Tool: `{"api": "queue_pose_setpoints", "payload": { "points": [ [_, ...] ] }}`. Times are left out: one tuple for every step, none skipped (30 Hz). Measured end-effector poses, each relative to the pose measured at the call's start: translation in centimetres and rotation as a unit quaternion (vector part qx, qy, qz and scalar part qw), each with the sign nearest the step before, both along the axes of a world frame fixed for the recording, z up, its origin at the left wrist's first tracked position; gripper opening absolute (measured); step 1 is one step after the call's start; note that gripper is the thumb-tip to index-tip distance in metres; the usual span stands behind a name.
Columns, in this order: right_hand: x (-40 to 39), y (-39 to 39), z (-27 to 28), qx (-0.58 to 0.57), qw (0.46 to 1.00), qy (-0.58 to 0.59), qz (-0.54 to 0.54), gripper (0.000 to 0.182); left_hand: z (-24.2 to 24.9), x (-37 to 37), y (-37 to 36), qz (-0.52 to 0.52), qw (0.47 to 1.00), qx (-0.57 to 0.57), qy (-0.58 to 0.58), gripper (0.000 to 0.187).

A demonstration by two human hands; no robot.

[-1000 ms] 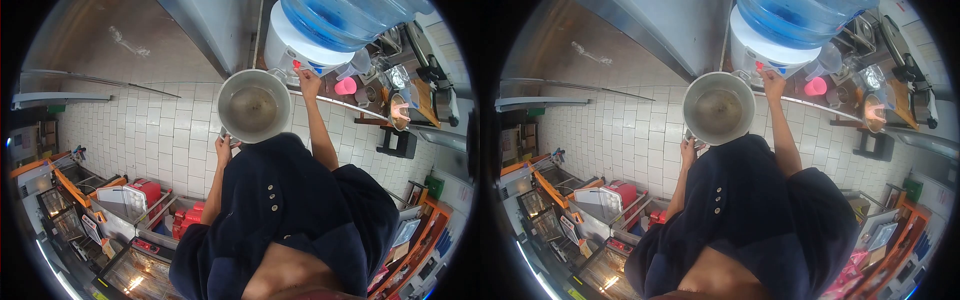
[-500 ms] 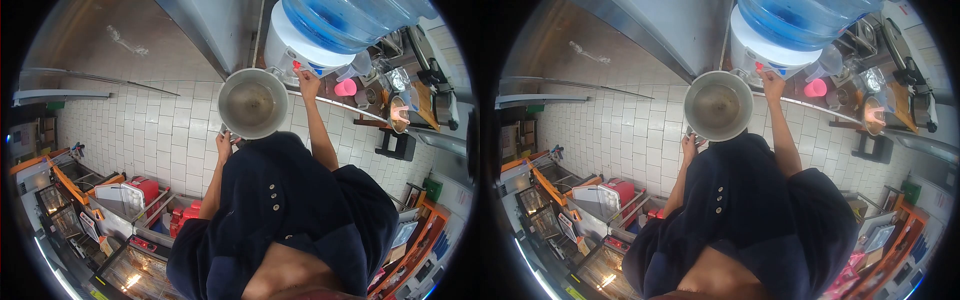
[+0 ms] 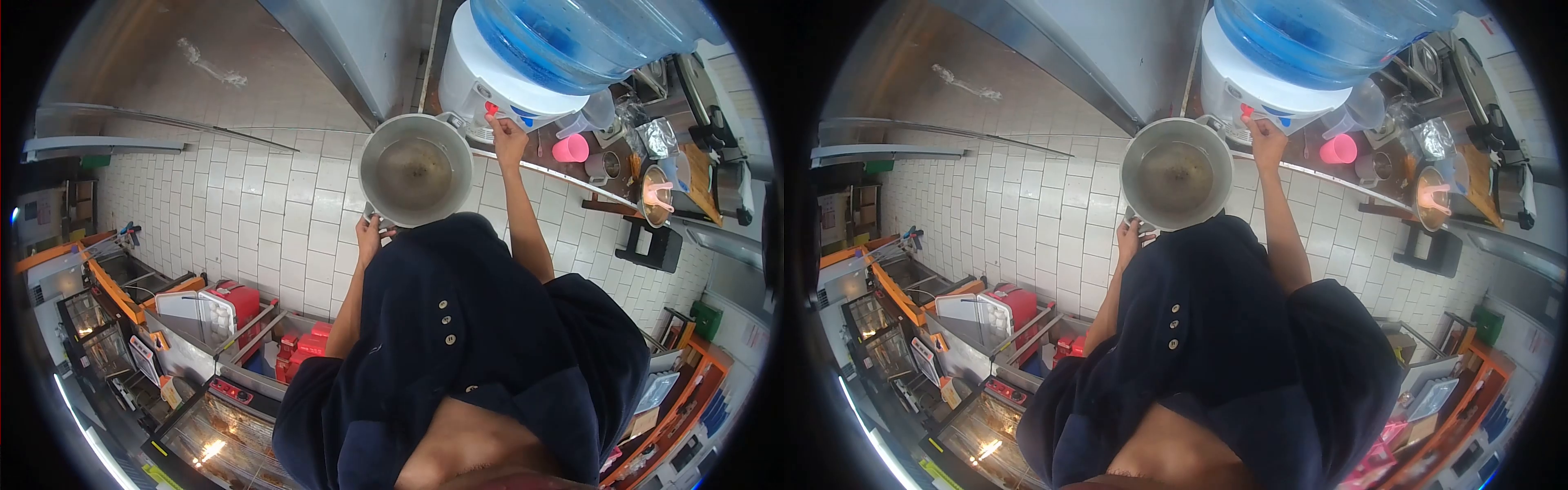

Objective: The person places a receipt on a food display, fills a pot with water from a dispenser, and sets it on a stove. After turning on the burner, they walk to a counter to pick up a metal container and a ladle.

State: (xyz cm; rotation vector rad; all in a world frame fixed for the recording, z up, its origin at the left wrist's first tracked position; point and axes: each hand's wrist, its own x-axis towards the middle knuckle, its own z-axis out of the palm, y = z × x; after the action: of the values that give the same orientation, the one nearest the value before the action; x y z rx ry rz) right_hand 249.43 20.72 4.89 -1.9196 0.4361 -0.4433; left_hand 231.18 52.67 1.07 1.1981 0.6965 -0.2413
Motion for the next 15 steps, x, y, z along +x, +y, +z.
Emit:
{"api": "queue_pose_setpoints", "payload": {
  "points": [
    [0.0,0.0,0.1,-0.001,1.000,0.000,-0.001,0.034,0.2,0.1,0.0,-0.001,1.000,-0.001,0.000,0.027],
    [-0.1,0.1,0.2,0.003,1.000,0.003,-0.005,0.034,0.3,0.0,0.0,-0.001,1.000,-0.006,-0.001,0.027],
    [-0.2,0.2,0.3,0.006,1.000,0.005,-0.009,0.034,0.7,0.1,0.0,-0.001,1.000,-0.010,-0.003,0.026],
    [-0.2,0.2,0.5,0.006,1.000,0.005,-0.008,0.034,1.0,0.2,0.0,0.000,1.000,-0.010,-0.003,0.026],
    [-0.2,0.3,0.6,-0.007,1.000,-0.011,-0.014,0.035,1.3,0.2,-0.1,-0.002,1.000,-0.005,0.003,0.026],
    [-0.2,0.3,0.6,-0.021,0.999,-0.026,-0.020,0.037,1.2,0.2,0.0,-0.003,1.000,0.000,0.009,0.026],
    [-0.2,0.4,0.7,-0.022,0.999,-0.025,-0.018,0.037,1.1,0.1,0.0,-0.002,1.000,0.000,0.010,0.026],
    [-0.2,0.4,0.7,-0.021,0.999,-0.032,-0.020,0.038,0.9,0.1,0.1,-0.002,1.000,-0.001,0.010,0.026],
    [-0.2,0.4,0.7,-0.020,0.999,-0.039,-0.021,0.039,0.7,0.1,0.1,-0.001,1.000,-0.003,0.011,0.027],
    [-0.3,0.3,0.8,-0.022,0.999,-0.038,-0.018,0.039,0.5,0.0,0.2,0.002,1.000,-0.005,0.012,0.027],
    [-0.3,0.3,0.8,-0.031,0.999,-0.031,-0.020,0.039,0.3,0.0,0.4,-0.005,1.000,-0.009,0.002,0.026],
    [-0.2,0.2,0.6,-0.040,0.999,-0.024,-0.022,0.039,0.4,0.0,0.4,-0.011,1.000,-0.013,-0.010,0.026],
    [-0.1,0.2,0.5,-0.042,0.999,-0.025,-0.018,0.039,0.4,0.0,0.4,-0.007,1.000,-0.015,-0.010,0.026],
    [-0.1,0.2,0.4,-0.034,0.999,-0.024,-0.016,0.040,0.4,0.0,0.5,-0.013,1.000,-0.015,-0.012,0.028],
    [0.0,0.0,-0.1,-0.025,0.999,-0.022,-0.014,0.040,0.7,0.0,0.4,-0.019,1.000,-0.015,-0.015,0.030]
  ]
}}
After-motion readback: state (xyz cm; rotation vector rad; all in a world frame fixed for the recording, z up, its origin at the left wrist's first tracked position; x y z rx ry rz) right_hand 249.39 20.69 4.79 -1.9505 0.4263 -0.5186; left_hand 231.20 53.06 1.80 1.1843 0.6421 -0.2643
